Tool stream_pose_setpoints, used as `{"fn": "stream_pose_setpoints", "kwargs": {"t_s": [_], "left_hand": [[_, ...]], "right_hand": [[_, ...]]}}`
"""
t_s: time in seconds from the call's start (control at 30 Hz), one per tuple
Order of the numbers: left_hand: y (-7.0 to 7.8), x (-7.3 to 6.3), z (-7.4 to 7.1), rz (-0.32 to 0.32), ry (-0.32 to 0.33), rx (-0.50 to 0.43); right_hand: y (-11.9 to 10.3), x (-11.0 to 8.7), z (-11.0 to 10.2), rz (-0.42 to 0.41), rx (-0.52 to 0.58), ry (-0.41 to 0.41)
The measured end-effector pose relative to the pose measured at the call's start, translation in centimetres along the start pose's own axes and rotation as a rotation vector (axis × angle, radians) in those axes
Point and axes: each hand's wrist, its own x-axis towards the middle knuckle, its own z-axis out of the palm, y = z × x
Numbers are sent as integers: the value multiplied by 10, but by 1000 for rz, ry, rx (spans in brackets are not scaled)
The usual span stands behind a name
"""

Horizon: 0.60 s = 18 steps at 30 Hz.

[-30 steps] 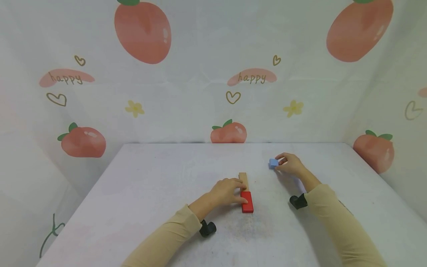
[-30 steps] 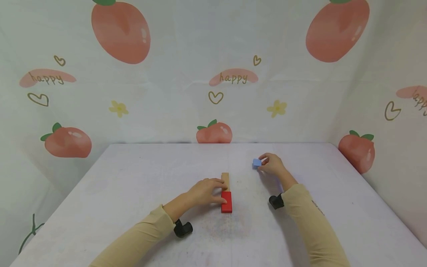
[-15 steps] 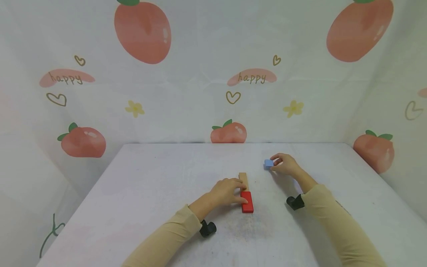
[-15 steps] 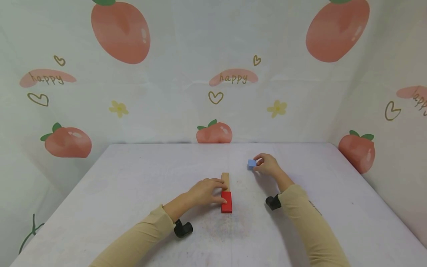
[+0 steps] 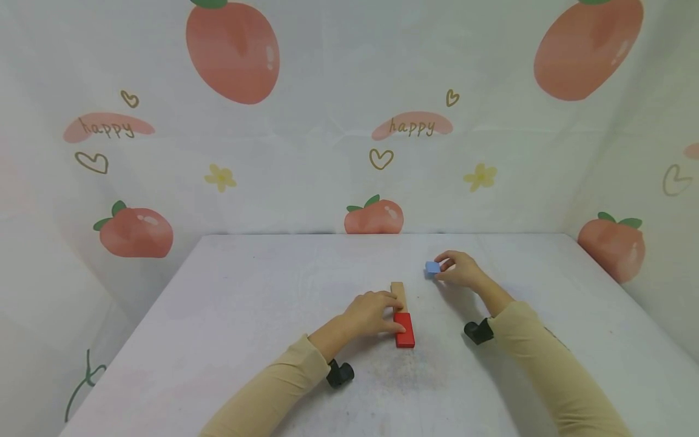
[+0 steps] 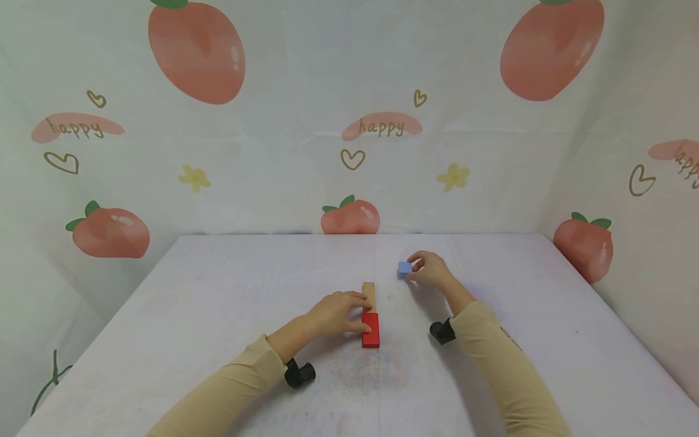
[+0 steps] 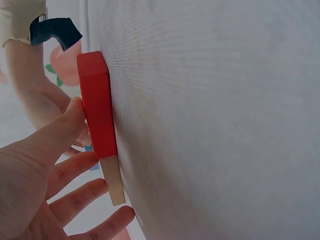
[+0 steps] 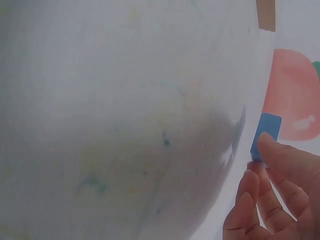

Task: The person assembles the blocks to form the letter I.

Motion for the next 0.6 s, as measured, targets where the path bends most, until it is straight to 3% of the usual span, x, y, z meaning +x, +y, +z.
{"fn": "stream_pose_setpoints", "kwargs": {"t_s": [0.6], "left_hand": [[0,1,0,-8,-19,-15]], "right_hand": [[-14,3,10,27,-17,-25]]}}
